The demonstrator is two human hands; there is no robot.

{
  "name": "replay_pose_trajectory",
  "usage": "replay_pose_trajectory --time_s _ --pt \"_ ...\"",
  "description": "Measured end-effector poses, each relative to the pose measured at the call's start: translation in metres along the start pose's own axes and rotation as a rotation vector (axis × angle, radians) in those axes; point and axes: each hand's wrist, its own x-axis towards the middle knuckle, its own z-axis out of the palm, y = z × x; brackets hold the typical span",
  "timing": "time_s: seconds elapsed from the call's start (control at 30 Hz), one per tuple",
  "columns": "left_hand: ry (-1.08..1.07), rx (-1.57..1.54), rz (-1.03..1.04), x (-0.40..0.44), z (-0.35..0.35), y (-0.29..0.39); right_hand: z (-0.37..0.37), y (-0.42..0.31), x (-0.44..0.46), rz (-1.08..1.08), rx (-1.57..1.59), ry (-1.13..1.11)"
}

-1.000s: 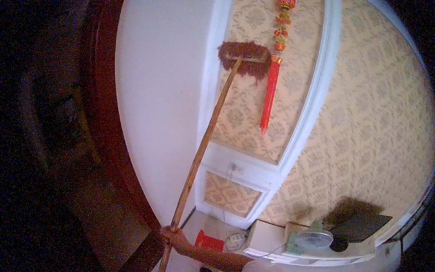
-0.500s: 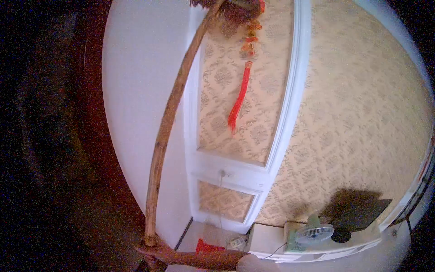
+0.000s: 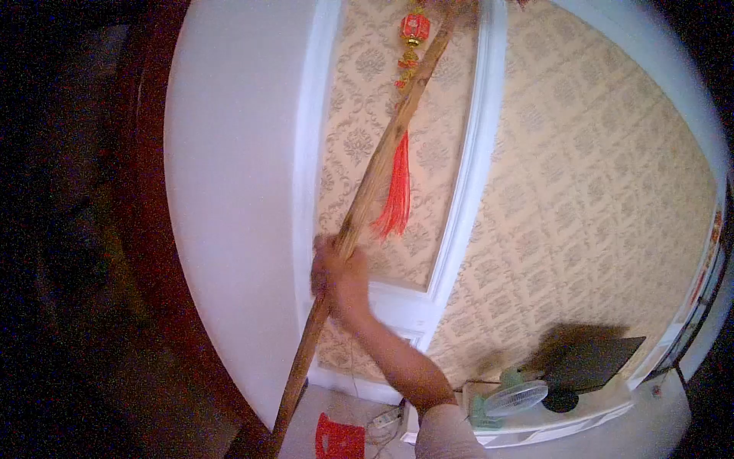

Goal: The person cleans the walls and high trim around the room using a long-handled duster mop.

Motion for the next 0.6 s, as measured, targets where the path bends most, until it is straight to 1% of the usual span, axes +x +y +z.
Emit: replay_pose_trajectory --time_s 0.03,0.07,0.1,0.17,0.2,0.23,0.27,0.3,0.33,0.37,0.5,0.57,0.6 --pt "0.1 0.123 0.123 0.014 0.005 0.001 -0.006 -0.01 0.015 0.005 -0.027 0.027" --pt "-0.11 -0.048 -0.333 -0.016 0.061 0.007 -0.012 -0.017 0.029 0.001 -0.029 0.029" --pt "-0.108 -0.05 -0.33 -0.006 0.054 0.01 -0.016 -0.022 0.041 -0.041 -0.054 0.048" --pt "-0.392 -0.827 -0.544 0.056 -0.002 0.029 -0.024 -0.034 0.061 -0.085 -0.08 0.064" --pt "-0.389 -0.826 -0.545 0.078 -0.024 0.036 -0.028 -0.039 0.069 -0.08 -0.127 0.088" --pt "-0.415 -0.933 -0.56 0.099 -0.046 0.043 -0.031 -0.042 0.076 -0.073 -0.174 0.113" --pt "-0.438 -1.041 -0.574 0.115 -0.064 0.05 -0.032 -0.043 0.082 -0.115 -0.168 0.102" --pt "-0.463 -1.148 -0.588 0.122 -0.071 0.052 -0.033 -0.044 0.088 -0.114 -0.166 0.1" --pt "-0.368 -1.049 -0.502 0.112 -0.05 0.052 -0.033 -0.046 0.093 -0.111 -0.169 0.091" --pt "-0.341 -1.044 -0.499 0.114 -0.045 0.056 -0.035 -0.048 0.101 -0.112 -0.172 0.08" --pt "-0.32 -1.08 -0.561 0.115 -0.043 0.063 -0.036 -0.05 0.11 -0.172 -0.111 0.025" --pt "-0.304 -1.09 -0.588 0.115 -0.04 0.064 -0.037 -0.051 0.114 -0.147 -0.144 0.086" --pt "-0.291 -1.097 -0.601 0.112 -0.039 0.065 -0.036 -0.051 0.111 -0.151 -0.144 0.079"
